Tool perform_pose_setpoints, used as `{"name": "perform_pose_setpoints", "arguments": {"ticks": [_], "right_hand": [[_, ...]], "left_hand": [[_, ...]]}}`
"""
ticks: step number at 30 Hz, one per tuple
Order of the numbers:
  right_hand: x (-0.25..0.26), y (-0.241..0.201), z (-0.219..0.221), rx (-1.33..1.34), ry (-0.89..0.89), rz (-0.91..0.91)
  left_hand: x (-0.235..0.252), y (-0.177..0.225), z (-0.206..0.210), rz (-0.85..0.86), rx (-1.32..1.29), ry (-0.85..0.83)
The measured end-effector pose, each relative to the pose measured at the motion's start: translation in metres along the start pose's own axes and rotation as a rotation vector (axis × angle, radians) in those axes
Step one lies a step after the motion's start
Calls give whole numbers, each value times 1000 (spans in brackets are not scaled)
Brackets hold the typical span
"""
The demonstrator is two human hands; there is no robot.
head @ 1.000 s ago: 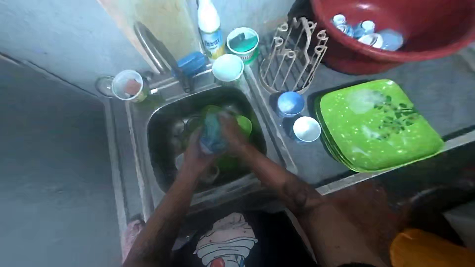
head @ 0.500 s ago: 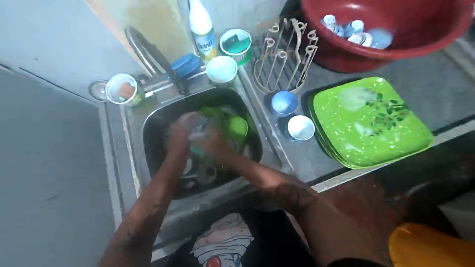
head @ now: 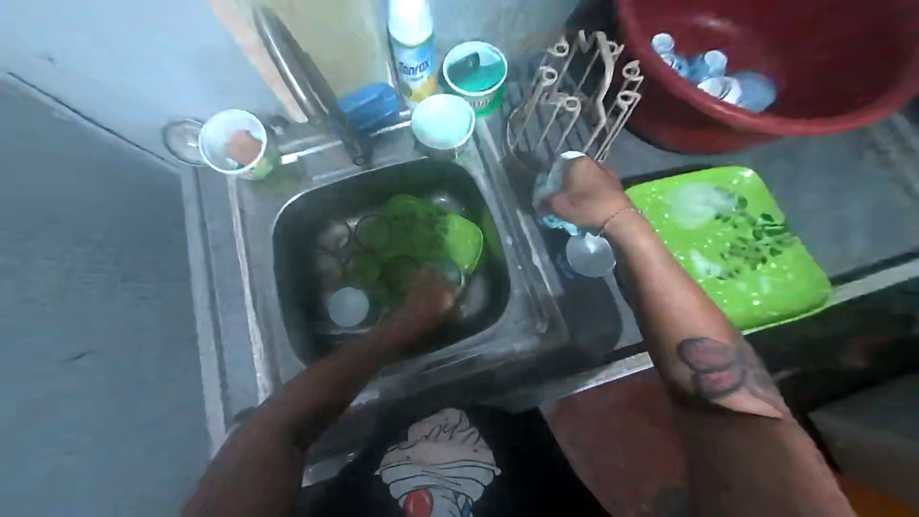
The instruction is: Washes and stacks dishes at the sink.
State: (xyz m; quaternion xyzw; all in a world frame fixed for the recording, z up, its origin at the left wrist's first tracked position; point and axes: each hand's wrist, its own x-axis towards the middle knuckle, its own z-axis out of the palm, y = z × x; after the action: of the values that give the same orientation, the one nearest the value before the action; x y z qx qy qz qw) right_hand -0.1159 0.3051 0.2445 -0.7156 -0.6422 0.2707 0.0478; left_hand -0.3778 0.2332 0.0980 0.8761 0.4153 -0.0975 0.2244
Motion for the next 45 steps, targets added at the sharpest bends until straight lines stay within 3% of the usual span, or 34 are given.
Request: {"name": "perform_pose_setpoints", "arguments": {"ticks": [7, 11, 13, 15, 19, 23, 26, 28, 31, 34, 37, 41, 45], "right_hand": [[15, 10, 10, -222, -128, 46], [0, 6, 3, -87, 22, 45], [-12, 5, -1, 181, 179, -13], [-23, 5, 3, 597, 200, -106], [-35, -6, 41, 1247, 38, -83], [-29, -14, 88, 1846, -188, 24], [-25, -17, 116, 2074, -212, 192], [-23, -16, 127, 2107, -238, 280], [-17, -14, 136, 2022, -272, 280], [-8, -26, 138, 1822, -189, 332], [-8, -37, 146, 1517, -95, 307], [-21, -48, 148, 1026, 88, 129], [-49, -46, 167, 517, 336, -268]], "left_hand": [[6, 2, -16, 94, 68, 31], [13, 3, -46, -3, -3, -44], [20, -2, -65, -93, -137, -54], [26, -10, -82, -173, -230, 15], [45, -34, -95, -183, -153, 159], [66, -65, -73, -243, -60, 189], [71, -76, -56, -337, -29, 158], [66, -60, -59, -372, 17, 135], [42, -23, -44, -213, -20, 160], [22, -8, 13, -8, -140, 150], [27, 1, 38, -153, -252, 88], [36, 8, 30, -347, -588, 109], [22, 23, -16, -633, -1486, 450]]}}
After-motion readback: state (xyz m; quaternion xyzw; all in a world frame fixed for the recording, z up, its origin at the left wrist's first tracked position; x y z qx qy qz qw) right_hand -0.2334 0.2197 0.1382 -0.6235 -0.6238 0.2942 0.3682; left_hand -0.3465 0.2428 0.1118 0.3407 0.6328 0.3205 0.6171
